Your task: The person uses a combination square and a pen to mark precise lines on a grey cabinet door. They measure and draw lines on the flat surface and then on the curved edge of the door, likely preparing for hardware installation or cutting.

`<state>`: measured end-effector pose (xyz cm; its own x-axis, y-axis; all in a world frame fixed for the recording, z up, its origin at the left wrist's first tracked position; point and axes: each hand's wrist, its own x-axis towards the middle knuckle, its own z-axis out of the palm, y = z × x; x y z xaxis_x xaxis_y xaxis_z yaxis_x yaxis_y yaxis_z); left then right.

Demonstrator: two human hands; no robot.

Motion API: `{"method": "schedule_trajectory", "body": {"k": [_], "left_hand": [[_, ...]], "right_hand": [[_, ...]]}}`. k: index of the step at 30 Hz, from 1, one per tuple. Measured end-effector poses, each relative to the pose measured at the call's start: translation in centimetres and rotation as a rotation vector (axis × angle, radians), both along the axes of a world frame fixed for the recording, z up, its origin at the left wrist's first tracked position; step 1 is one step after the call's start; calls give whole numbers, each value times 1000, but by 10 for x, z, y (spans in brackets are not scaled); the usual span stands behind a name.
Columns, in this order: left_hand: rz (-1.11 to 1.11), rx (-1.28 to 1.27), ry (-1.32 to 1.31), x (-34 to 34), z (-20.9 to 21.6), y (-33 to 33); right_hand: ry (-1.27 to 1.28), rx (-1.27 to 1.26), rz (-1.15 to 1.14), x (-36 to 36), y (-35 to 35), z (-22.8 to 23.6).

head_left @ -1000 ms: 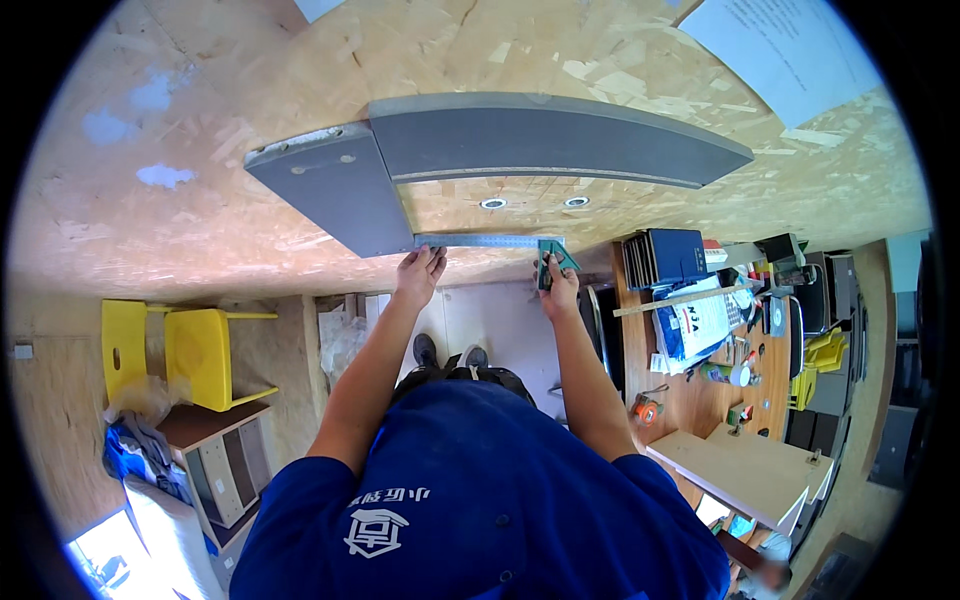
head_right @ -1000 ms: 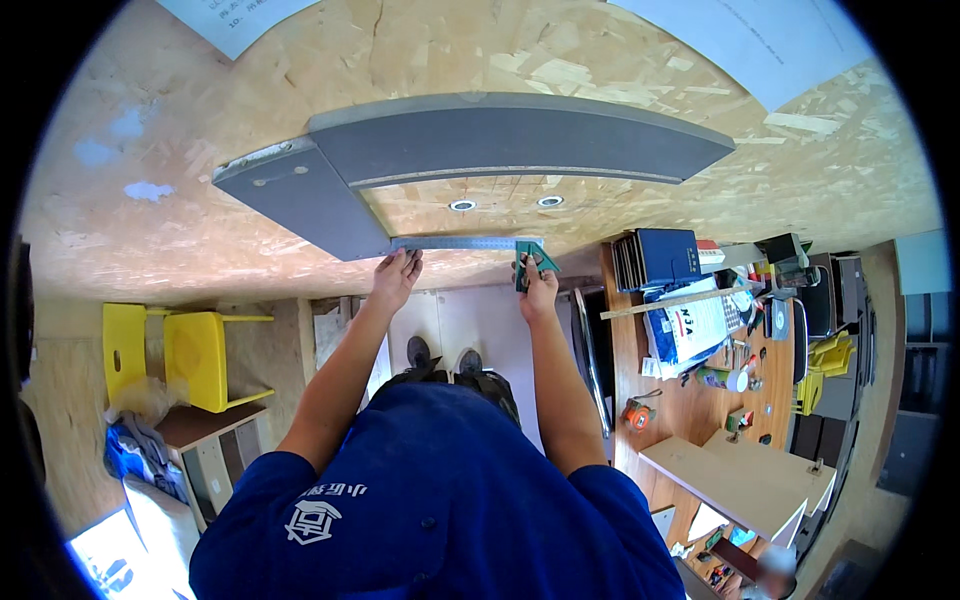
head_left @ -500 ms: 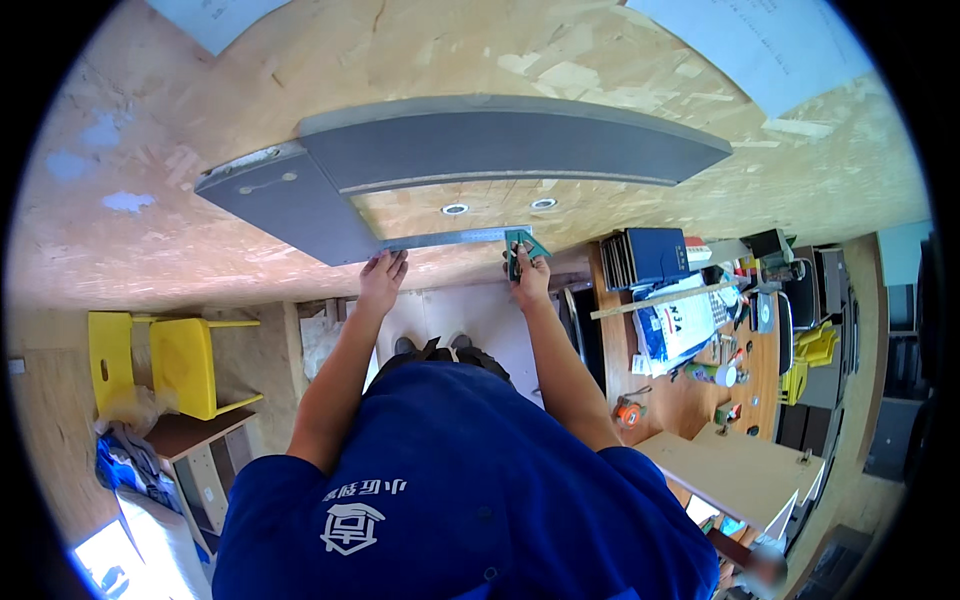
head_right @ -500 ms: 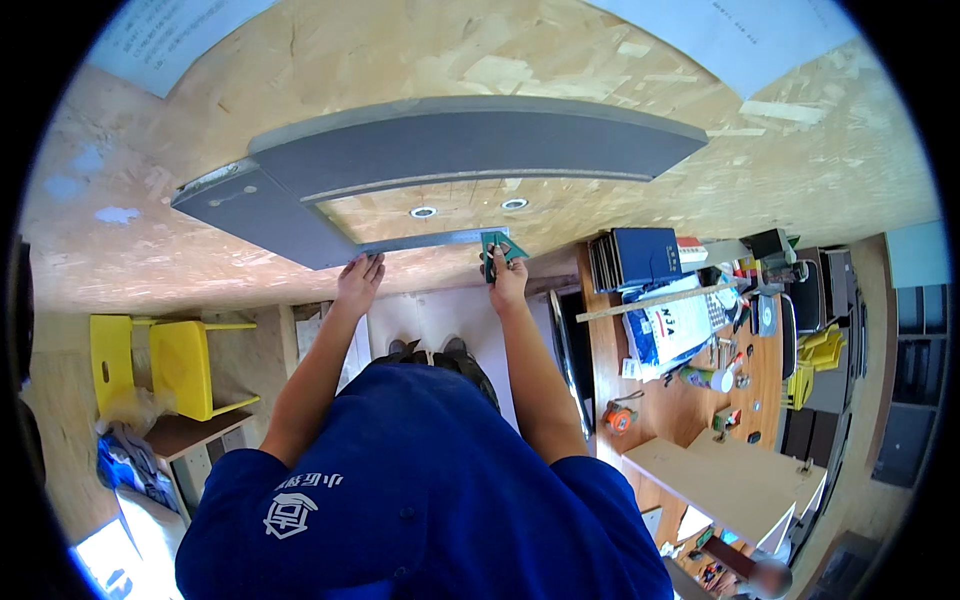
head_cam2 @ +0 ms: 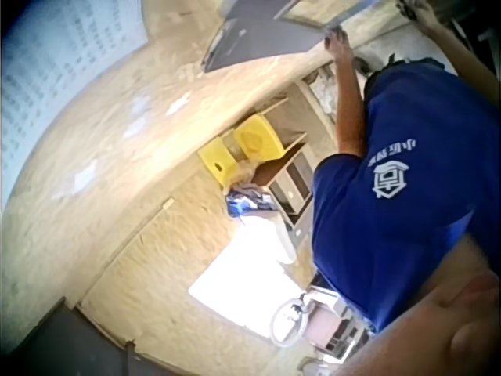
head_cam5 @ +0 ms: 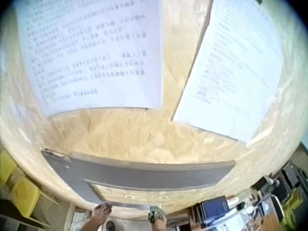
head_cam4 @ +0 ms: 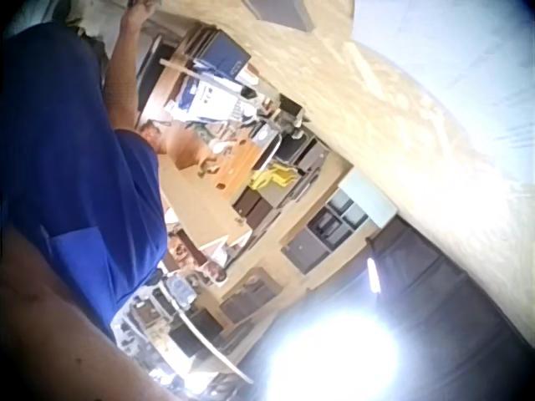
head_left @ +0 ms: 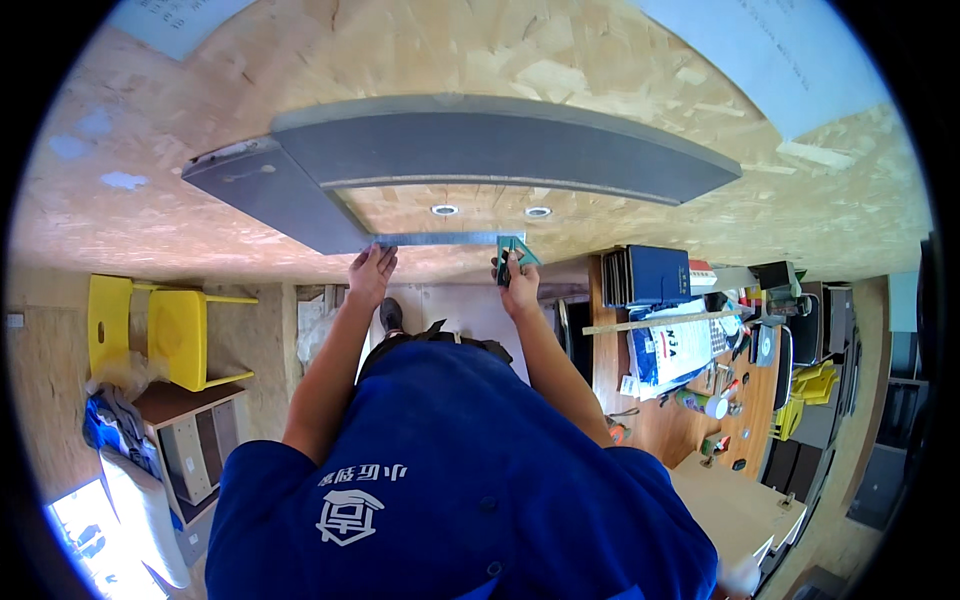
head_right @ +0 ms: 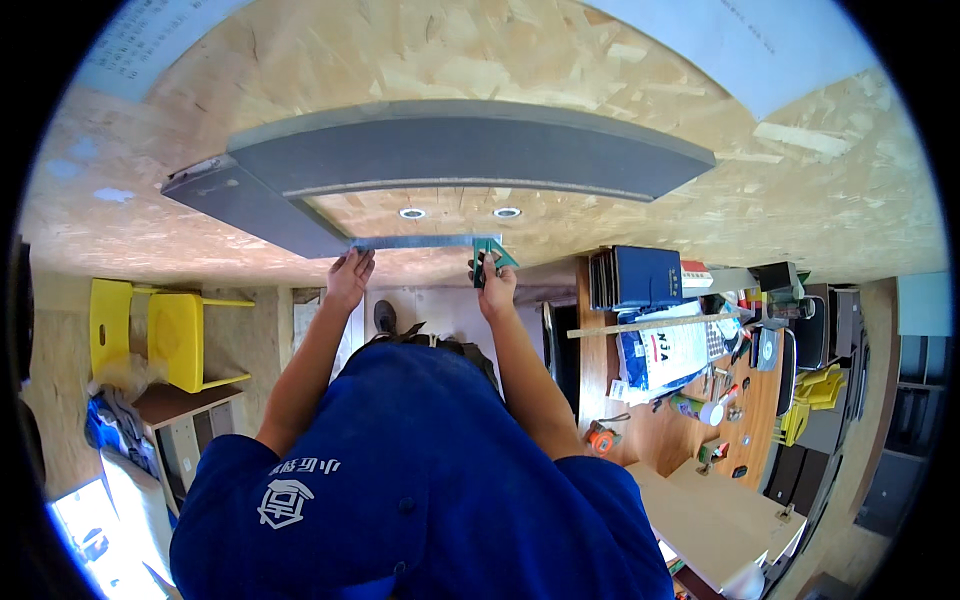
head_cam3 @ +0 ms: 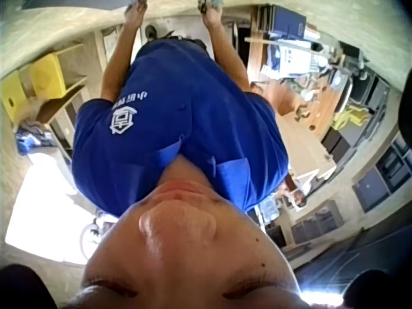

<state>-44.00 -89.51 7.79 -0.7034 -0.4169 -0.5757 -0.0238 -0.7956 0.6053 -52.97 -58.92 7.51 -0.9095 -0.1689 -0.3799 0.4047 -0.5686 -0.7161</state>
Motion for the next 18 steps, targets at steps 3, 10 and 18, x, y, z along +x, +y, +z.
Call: {"method": "schedule_trajectory", "body": {"k": [3,10,18], "left_hand": [[-11,-1,-24,2,2,2],[-17,-7,-63,-2,3,4],[-31,-36,-62,-2,-3,1]], "right_hand": [[-9,4,8,2,4,1],[15,35,11,0,4,1],[22,-6,-4,1,1,-2]]}}
